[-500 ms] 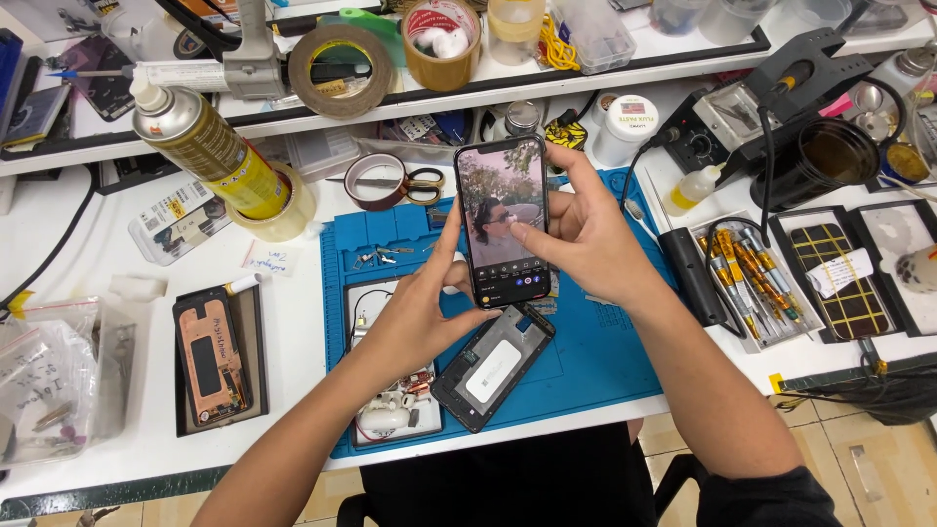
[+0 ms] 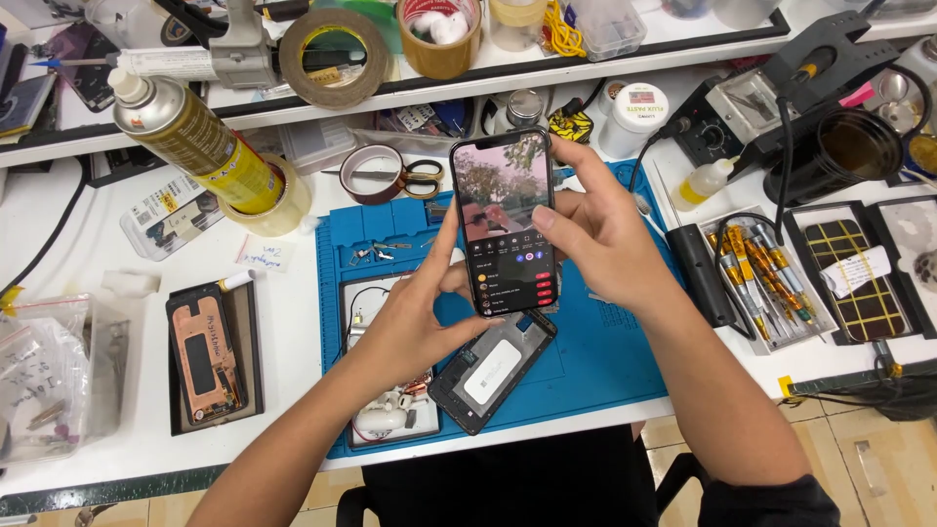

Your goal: Disassembling a smartphone by removing screws and prying the internal frame apart on a repair bench.

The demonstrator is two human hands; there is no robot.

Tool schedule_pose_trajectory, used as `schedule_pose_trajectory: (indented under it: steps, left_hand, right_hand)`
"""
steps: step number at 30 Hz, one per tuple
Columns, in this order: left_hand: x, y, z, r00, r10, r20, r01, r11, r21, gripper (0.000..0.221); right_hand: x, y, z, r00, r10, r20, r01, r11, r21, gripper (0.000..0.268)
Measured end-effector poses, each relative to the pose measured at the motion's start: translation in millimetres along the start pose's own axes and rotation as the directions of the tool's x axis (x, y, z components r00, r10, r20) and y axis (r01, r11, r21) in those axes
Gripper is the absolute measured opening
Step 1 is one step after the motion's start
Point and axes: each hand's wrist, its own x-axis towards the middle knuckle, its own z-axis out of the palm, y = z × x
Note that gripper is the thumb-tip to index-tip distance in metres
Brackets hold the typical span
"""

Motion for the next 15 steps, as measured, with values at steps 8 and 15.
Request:
schedule_pose_trajectory:
  steps: [8,15]
  left_hand:
    - [-3,2,-2,0.996,0.084,-0.004,-0.084,0.994,-0.075,0.123]
    - [-4,-6,2,0.997,0.077,-0.001,-0.077,0.993,-0.091,0.124]
  right_hand:
    - [-6,-2,-8,0.997,-0.052,0.050,0.053,0.999,-0.010,0.073]
    - [-13,-4,-15,0.987,-0.069,0.144,0.064,0.997,0.038,0.077]
